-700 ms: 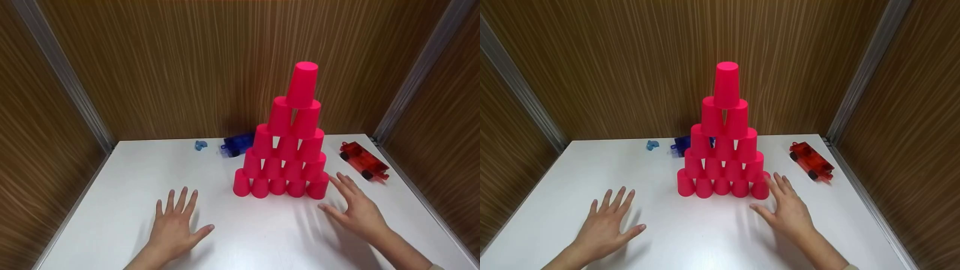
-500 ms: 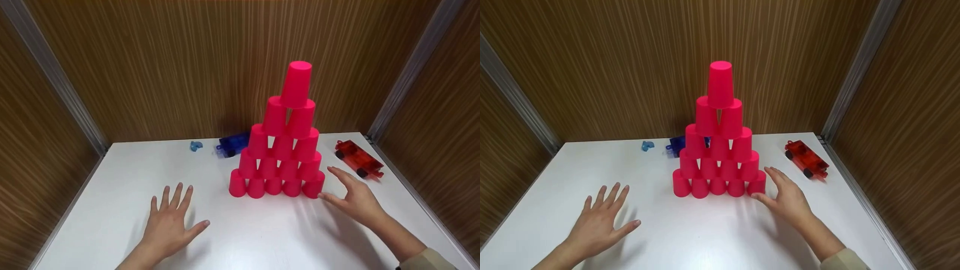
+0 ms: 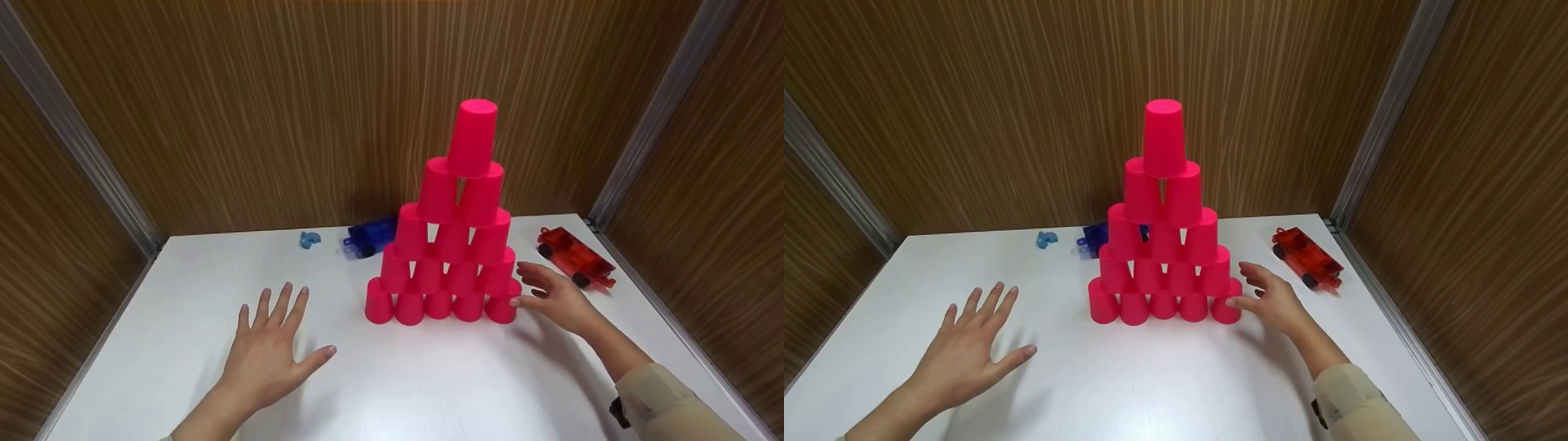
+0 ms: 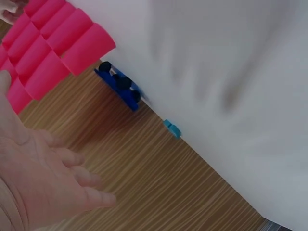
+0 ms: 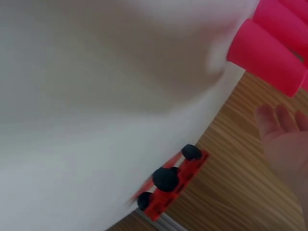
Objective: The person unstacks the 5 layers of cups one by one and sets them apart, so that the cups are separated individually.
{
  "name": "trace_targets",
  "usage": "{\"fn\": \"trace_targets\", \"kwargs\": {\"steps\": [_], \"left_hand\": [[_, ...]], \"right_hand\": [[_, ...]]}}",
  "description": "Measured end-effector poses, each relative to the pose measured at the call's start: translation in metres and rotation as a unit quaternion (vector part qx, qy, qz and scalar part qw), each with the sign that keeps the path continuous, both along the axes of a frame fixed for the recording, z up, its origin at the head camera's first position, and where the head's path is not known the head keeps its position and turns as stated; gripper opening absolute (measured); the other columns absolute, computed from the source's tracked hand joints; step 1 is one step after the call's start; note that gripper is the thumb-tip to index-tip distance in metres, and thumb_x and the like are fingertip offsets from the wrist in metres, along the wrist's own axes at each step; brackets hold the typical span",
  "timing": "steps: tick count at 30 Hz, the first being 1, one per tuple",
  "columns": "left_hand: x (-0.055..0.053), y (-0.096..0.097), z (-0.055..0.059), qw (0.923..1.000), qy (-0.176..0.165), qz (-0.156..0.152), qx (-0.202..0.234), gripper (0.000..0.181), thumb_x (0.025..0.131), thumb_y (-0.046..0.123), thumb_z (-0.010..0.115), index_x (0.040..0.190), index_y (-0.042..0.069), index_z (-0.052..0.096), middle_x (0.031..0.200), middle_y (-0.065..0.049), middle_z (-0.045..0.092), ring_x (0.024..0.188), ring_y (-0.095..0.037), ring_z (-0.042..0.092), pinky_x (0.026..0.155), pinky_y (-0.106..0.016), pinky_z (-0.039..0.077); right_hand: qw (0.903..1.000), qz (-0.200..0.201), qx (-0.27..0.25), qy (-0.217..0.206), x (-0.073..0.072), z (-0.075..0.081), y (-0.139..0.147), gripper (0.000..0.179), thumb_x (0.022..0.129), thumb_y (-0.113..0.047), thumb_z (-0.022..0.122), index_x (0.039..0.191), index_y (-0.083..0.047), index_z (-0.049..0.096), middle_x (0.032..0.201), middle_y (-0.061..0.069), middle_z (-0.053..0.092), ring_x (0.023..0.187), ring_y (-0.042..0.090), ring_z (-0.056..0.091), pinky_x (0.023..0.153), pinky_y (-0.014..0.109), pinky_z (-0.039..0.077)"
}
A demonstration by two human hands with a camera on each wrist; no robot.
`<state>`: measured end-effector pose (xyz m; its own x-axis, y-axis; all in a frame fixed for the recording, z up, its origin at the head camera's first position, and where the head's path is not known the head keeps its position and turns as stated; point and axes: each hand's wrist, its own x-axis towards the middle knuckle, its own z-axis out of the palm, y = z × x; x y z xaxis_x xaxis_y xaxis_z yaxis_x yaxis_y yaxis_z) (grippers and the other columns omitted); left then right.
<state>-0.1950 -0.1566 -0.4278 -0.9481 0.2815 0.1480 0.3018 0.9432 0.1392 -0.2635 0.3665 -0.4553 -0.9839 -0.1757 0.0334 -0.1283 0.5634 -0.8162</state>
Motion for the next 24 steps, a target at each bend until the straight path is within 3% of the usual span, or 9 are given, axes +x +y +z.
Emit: {"fn": "trace_targets", "kwargs": {"steps": [6, 11, 18, 24], "left_hand": [[-0.003, 0.002, 0.007, 1.0, 0.0, 0.001, -0.006, 0.112, 0.09, 0.092, 0.038, 0.168, 0.013, 0.031, 0.172, -0.018, 0.028, 0.156, -0.051, 0.023, 0.117, -0.08, 0.017], [-0.005, 0.004, 0.011, 0.9999, 0.01, -0.005, -0.001, 0.108, 0.091, 0.088, 0.043, 0.168, 0.013, 0.032, 0.172, -0.018, 0.028, 0.156, -0.051, 0.023, 0.118, -0.079, 0.017], [-0.008, 0.004, 0.016, 0.9984, 0.048, -0.025, 0.015, 0.105, 0.093, 0.086, 0.045, 0.167, 0.012, 0.033, 0.171, -0.018, 0.031, 0.156, -0.051, 0.025, 0.118, -0.078, 0.02], [-0.015, 0.009, 0.031, 0.9977, 0.049, -0.035, 0.032, 0.104, 0.094, 0.083, 0.048, 0.167, 0.011, 0.032, 0.171, -0.019, 0.03, 0.156, -0.05, 0.025, 0.12, -0.076, 0.018]], "right_hand": [[0.9985, 0.02, -0.034, -0.038, -0.009, -0.009, 0.003, 0.082, 0.093, -0.032, 0.084, 0.161, -0.01, 0.044, 0.159, 0.016, 0.05, 0.144, 0.041, 0.05, 0.107, 0.041, 0.054], [0.998, 0.029, -0.016, -0.053, -0.015, -0.007, 0.0, 0.079, 0.093, -0.034, 0.084, 0.159, -0.008, 0.048, 0.155, 0.016, 0.055, 0.141, 0.041, 0.053, 0.106, 0.042, 0.054], [0.9978, 0.023, 0.014, -0.06, -0.02, -0.003, 0.0, 0.073, 0.094, -0.034, 0.084, 0.153, -0.004, 0.055, 0.141, 0.016, 0.065, 0.127, 0.036, 0.064, 0.097, 0.03, 0.057], [0.9977, 0.013, 0.026, -0.062, -0.021, -0.002, 0.001, 0.072, 0.094, -0.036, 0.083, 0.152, -0.004, 0.056, 0.139, 0.016, 0.067, 0.123, 0.034, 0.064, 0.095, 0.029, 0.057]]}}
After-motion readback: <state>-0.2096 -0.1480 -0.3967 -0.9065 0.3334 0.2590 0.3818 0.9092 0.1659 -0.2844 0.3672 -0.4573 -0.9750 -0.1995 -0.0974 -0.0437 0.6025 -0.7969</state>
